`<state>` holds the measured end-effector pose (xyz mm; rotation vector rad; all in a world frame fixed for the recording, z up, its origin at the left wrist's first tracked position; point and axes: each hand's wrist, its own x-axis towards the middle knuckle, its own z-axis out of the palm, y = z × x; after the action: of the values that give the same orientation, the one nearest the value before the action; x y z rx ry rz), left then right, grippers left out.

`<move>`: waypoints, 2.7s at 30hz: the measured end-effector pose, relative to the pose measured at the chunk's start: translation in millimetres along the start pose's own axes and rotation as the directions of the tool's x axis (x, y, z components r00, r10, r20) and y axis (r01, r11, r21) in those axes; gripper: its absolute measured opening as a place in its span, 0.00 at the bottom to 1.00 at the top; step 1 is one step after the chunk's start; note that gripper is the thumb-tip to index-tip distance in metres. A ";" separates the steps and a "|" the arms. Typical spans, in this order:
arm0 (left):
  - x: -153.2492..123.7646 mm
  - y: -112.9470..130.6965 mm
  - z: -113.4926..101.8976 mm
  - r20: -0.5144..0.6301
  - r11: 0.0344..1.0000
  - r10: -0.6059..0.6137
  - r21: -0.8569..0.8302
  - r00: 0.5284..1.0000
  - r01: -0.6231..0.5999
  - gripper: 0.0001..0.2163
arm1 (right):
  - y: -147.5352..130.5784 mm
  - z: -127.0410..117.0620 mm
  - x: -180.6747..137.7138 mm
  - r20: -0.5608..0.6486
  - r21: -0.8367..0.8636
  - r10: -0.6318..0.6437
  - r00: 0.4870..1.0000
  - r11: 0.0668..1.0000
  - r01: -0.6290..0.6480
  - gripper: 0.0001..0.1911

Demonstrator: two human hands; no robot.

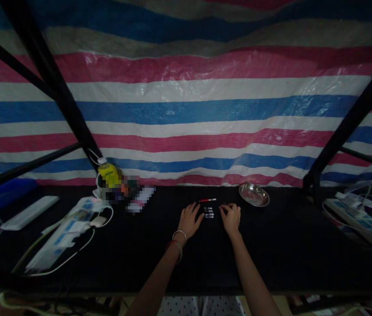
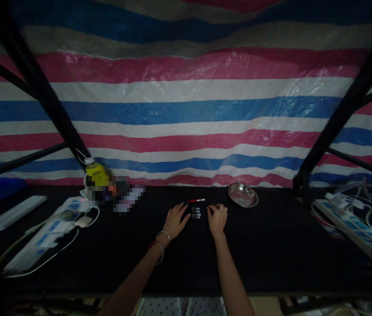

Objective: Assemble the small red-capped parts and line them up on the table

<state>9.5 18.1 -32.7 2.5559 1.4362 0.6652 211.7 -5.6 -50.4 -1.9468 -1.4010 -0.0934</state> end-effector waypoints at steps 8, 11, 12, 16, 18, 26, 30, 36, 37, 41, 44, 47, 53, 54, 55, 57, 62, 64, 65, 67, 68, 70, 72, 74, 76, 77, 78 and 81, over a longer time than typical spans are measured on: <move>0.2 1.5 -2.3 0.001 1.000 0.012 0.009 1.000 -0.012 0.22 | 5.1 4.1 -0.1 -0.031 -0.045 0.027 0.999 0.999 -0.029 0.14; 0.7 2.0 -2.1 -0.001 1.000 0.003 0.008 1.000 -0.003 0.21 | 4.3 4.2 0.0 -0.050 -0.054 0.046 0.998 0.997 -0.049 0.15; 0.9 2.1 -2.0 -0.003 1.000 0.004 0.005 1.000 -0.004 0.21 | 3.5 4.1 0.7 -0.053 -0.051 0.047 0.997 0.997 -0.050 0.15; 2.1 2.3 -1.7 -0.016 0.999 0.030 -0.018 0.999 -0.031 0.21 | -2.7 3.9 9.8 0.004 -0.033 -0.027 1.000 0.999 0.028 0.16; 2.5 2.0 -1.3 -0.026 0.999 0.037 -0.027 0.999 -0.037 0.21 | -7.8 4.8 18.1 0.077 -0.029 -0.101 0.992 0.994 0.103 0.16; 2.1 0.6 2.0 -0.063 0.999 0.024 -0.038 0.998 -0.026 0.21 | -20.5 15.3 39.6 0.270 0.025 -0.196 0.943 0.980 0.196 0.13; 1.9 1.0 1.3 -0.058 0.999 0.011 -0.030 0.998 -0.012 0.22 | -18.5 15.9 35.5 0.183 0.109 -0.202 0.962 0.977 0.184 0.12; 2.8 1.7 -0.8 -0.077 0.998 -0.027 -0.065 0.997 0.022 0.23 | -22.6 18.1 31.1 -0.150 0.595 0.004 0.989 0.799 0.087 0.16; 3.0 1.8 -0.8 -0.083 0.997 -0.037 -0.072 0.996 0.031 0.24 | -23.6 21.1 30.6 -0.127 0.708 0.101 0.987 0.706 0.019 0.16; 3.2 1.4 0.3 -0.102 0.995 -0.045 -0.093 0.994 0.035 0.24 | -23.0 34.7 31.6 0.317 0.934 0.319 0.893 0.058 -0.352 0.14; 2.6 0.5 1.2 -0.106 0.993 -0.064 -0.101 0.992 0.053 0.24 | -18.1 37.8 35.0 0.482 0.876 0.271 0.833 -0.189 -0.445 0.07; 2.4 -0.1 1.8 -0.105 0.993 -0.075 -0.101 0.992 0.064 0.24 | -14.1 33.8 37.6 0.527 0.841 0.223 0.820 -0.277 -0.465 0.01; 2.9 -0.6 2.7 -0.117 0.992 -0.071 -0.110 0.991 0.059 0.24 | -15.4 26.4 37.1 0.624 0.747 0.199 0.756 -0.436 -0.502 0.05; 2.7 -0.7 2.5 -0.122 0.992 -0.072 -0.114 0.990 0.058 0.25 | -16.3 26.2 36.7 0.620 0.752 0.196 0.760 -0.427 -0.503 0.04; 2.5 -0.8 2.1 -0.129 0.991 -0.071 -0.118 0.989 0.055 0.25 | -17.3 26.4 36.2 0.612 0.762 0.197 0.766 -0.406 -0.504 0.04; 1.8 -0.9 0.9 -0.148 0.991 -0.063 -0.130 0.987 0.044 0.25 | -19.8 27.3 34.7 0.587 0.793 0.206 0.783 -0.344 -0.503 0.04; 1.1 -0.7 -3.3 -0.214 0.987 -0.081 -0.151 0.973 0.049 0.26 | -27.3 29.0 29.1 0.537 0.842 0.196 0.821 -0.191 -0.505 0.12; 1.5 -0.6 -4.5 -0.211 0.986 -0.097 -0.150 0.973 0.066 0.25 | -30.0 28.0 26.9 0.511 0.860 0.181 0.841 -0.126 -0.495 0.14; 1.8 -0.6 -4.9 -0.198 0.987 -0.098 -0.147 0.975 0.070 0.25 | -31.2 27.3 26.0 0.497 0.867 0.174 0.850 -0.091 -0.489 0.15; 2.6 -0.7 -5.4 -0.163 0.989 -0.085 -0.136 0.983 0.063 0.24 | -33.2 25.8 24.6 0.481 0.875 0.166 0.861 -0.033 -0.483 0.17; 2.9 -0.8 -5.6 -0.146 0.990 -0.073 -0.130 0.987 0.054 0.24 | -34.0 25.2 24.0 0.481 0.874 0.162 0.862 -0.014 -0.485 0.17; 3.5 -1.1 -5.8 -0.123 0.992 -0.048 -0.124 0.991 0.032 0.23 | -35.1 24.5 23.1 0.492 0.867 0.151 0.857 0.003 -0.498 0.17; 3.8 -1.6 -6.1 -0.105 0.991 -0.029 -0.131 0.994 0.015 0.22 | -35.6 24.5 22.4 0.508 0.859 0.125 0.852 0.000 -0.513 0.17; 3.7 -1.7 -6.5 -0.088 0.991 -0.017 -0.136 0.996 0.005 0.21 | -35.5 25.2 22.0 0.521 0.852 0.097 0.848 -0.008 -0.523 0.17; 3.1 -1.2 -7.2 -0.087 0.992 -0.013 -0.126 0.996 0.002 0.21 | -34.7 26.3 22.0 0.520 0.853 0.098 0.848 -0.011 -0.522 0.18; 2.7 -0.7 -7.6 -0.093 0.993 -0.012 -0.119 0.996 0.001 0.20 | -34.0 27.1 22.2 0.513 0.857 0.109 0.851 -0.006 -0.516 0.18; 2.3 -0.2 -8.1 -0.098 0.994 -0.010 -0.112 0.995 -0.001 0.20 | -33.1 28.1 22.4 0.503 0.862 0.125 0.855 0.004 -0.507 0.18; 2.0 1.3 -9.0 -0.092 0.994 -0.015 -0.106 0.996 0.005 0.20 | -29.6 31.9 23.1 0.467 0.874 0.160 0.870 0.066 -0.482 0.18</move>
<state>7.5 18.2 -23.6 2.4660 1.4000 0.8446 185.1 35.8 -48.5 -0.9743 -0.6519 1.1191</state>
